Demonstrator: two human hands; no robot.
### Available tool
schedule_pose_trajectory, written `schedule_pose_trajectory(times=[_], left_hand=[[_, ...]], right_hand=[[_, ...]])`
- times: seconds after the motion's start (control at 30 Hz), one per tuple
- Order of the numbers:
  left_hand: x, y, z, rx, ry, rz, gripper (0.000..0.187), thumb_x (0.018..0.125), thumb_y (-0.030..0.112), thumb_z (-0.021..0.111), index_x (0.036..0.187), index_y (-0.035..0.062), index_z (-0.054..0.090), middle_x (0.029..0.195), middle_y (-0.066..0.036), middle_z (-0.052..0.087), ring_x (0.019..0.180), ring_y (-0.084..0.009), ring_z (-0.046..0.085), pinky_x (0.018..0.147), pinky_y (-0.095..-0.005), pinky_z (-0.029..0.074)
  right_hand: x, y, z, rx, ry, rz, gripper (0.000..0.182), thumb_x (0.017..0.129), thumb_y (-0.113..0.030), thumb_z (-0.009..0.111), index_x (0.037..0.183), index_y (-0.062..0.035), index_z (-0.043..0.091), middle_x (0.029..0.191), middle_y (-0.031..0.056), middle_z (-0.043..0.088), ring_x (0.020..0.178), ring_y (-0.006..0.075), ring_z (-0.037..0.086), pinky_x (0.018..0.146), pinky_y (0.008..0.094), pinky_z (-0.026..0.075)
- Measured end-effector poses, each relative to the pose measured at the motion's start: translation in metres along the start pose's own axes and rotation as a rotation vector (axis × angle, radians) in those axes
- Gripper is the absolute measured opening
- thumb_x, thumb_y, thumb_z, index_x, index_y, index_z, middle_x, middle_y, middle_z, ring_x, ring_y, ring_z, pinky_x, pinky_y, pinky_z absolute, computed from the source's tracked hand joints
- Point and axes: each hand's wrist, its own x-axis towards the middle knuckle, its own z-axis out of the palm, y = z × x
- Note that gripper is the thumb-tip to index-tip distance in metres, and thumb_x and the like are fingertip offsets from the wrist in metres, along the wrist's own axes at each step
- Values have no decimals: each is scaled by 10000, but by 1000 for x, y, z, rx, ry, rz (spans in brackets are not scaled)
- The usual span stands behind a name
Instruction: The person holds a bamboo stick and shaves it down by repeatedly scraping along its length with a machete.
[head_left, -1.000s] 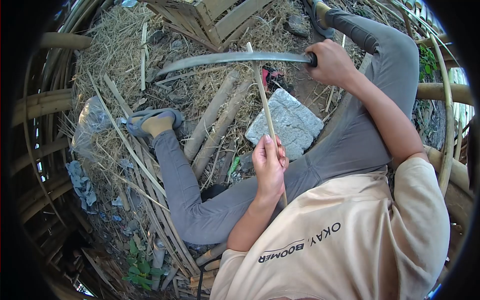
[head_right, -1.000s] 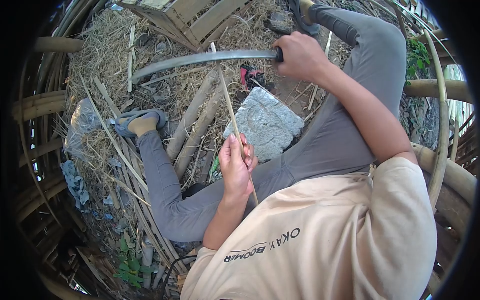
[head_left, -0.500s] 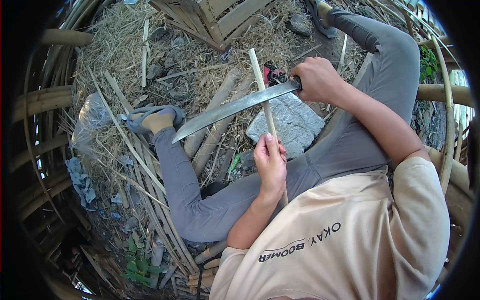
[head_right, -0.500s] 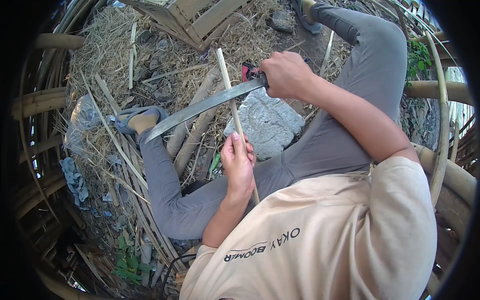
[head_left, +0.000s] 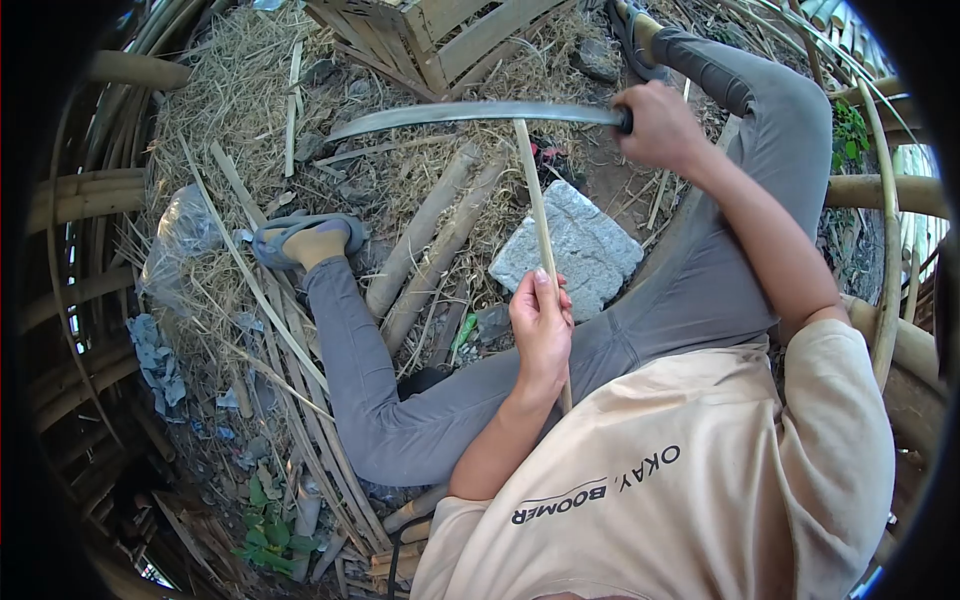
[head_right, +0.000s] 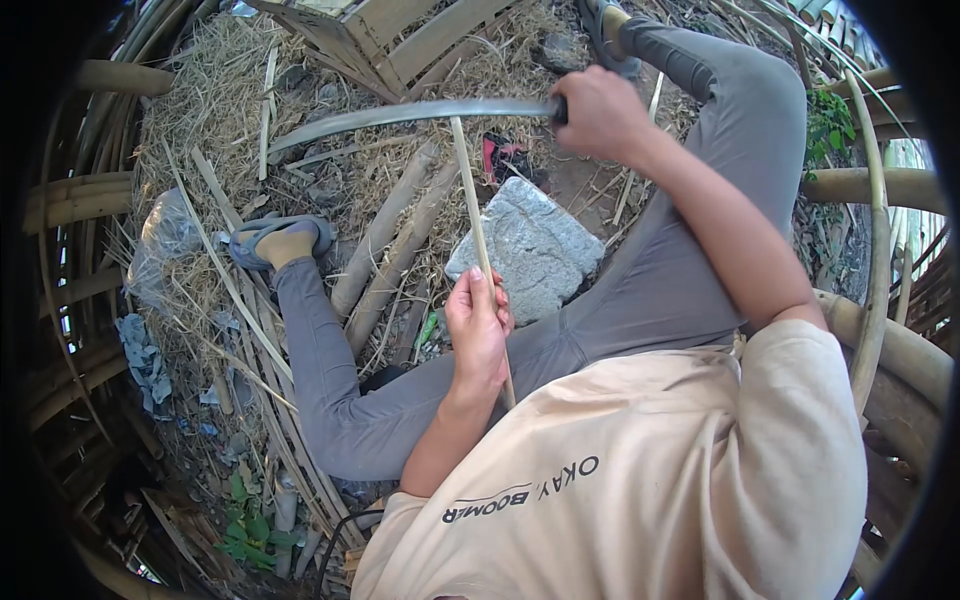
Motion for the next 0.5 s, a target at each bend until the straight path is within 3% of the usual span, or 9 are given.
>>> schedule_pose_trajectory(times=[0.13,0.23,0.5], left_hand=[[1,5,-1,-7,24,-10,301,1066,309,413,895,87,525,657,45,483,493,-5,408,425,-160,325],[3,-3,-2,82,35,37,299,1066,307,413,891,92,526,659,47,483,499,-3,410,434,-157,332],[-2,-7,-3,194,62,83,301,1064,303,420,874,95,525,662,49,486,503,1,406,441,-150,332]], right_hand=[[-22,-29,19,140,-82,-142,261,646,-173,679,856,-28,737,781,199,682,774,365,682,743,441,555],[-24,-43,19,-19,-263,-157,254,609,-142,662,823,-23,730,779,202,680,769,375,680,718,440,559],[-7,-28,21,-86,-208,-46,246,629,-148,664,822,-1,708,811,217,683,795,373,686,739,437,564]])
